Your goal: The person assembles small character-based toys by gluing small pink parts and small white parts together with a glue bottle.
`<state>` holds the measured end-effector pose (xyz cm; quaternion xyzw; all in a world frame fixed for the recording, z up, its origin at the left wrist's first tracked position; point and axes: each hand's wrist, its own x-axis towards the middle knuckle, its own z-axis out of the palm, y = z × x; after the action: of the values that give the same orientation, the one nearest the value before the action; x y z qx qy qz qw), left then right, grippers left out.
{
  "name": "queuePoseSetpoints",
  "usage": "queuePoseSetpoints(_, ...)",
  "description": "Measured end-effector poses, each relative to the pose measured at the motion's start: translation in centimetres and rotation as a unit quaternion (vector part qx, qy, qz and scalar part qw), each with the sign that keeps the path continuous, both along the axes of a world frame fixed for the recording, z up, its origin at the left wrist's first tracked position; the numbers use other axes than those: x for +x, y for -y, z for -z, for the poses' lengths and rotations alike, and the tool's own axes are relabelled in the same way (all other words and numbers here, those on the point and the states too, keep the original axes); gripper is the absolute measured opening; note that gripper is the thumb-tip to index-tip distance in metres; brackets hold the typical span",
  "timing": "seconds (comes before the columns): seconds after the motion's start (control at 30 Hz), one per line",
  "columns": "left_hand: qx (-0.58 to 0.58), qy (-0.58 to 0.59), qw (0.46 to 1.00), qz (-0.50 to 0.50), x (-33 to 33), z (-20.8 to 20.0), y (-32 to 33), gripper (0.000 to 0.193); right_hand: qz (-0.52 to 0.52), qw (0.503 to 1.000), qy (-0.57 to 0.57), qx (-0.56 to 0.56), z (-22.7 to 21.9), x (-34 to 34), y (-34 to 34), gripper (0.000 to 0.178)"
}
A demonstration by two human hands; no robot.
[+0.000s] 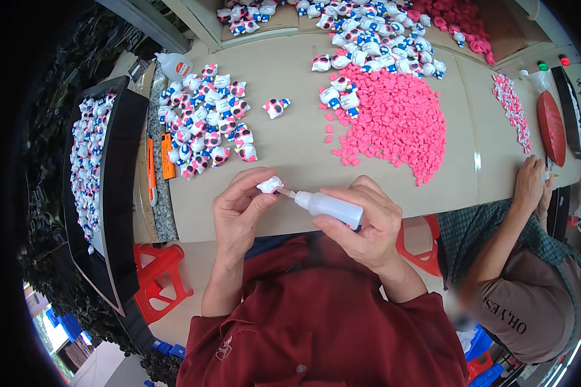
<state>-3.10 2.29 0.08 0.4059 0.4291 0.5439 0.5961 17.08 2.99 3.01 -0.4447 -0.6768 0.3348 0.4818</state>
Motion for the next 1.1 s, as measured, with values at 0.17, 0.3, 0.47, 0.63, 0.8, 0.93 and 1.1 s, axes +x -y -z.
queuePoseSetpoints(0.17,0.003,-0.017,1.000,0.004,0.10,-0.08,0.00,0.031,-0.004,1.000,0.003,-0.009,0.28,-0.19,-0.13,0.030)
queuePoseSetpoints(0.3,0.010,-0.015,1.000,0.005,0.25,-0.21,0.01,0.031,-0.002,1.000,0.003,-0.014,0.28,-0.28,-0.29,0.029)
queuePoseSetpoints(0.47,0.001,-0.024,1.000,0.001,0.15,-0.30,0.01,0.030,-0.005,1.000,0.011,-0.021,0.06,-0.30,-0.09,0.029)
queuePoseSetpoints(0.63,0.005,-0.027,1.000,-0.009,0.20,-0.30,0.00,0.030,0.004,1.000,0.008,-0.020,0.06,-0.10,-0.06,0.028)
queuePoseSetpoints(0.8,0.000,-0.023,1.000,-0.018,0.09,-0.12,0.05,0.030,0.009,1.000,0.008,-0.026,0.33,-0.15,-0.12,0.027)
queuePoseSetpoints(0.93,0.012,-0.033,0.999,-0.022,0.23,-0.14,-0.06,0.030,0.003,1.000,0.006,-0.022,0.27,-0.07,-0.08,0.027)
queuePoseSetpoints(1.1,0.027,-0.034,0.999,-0.022,0.29,-0.33,-0.03,0.029,0.014,0.981,-0.116,-0.153,0.35,-0.10,-0.10,0.034)
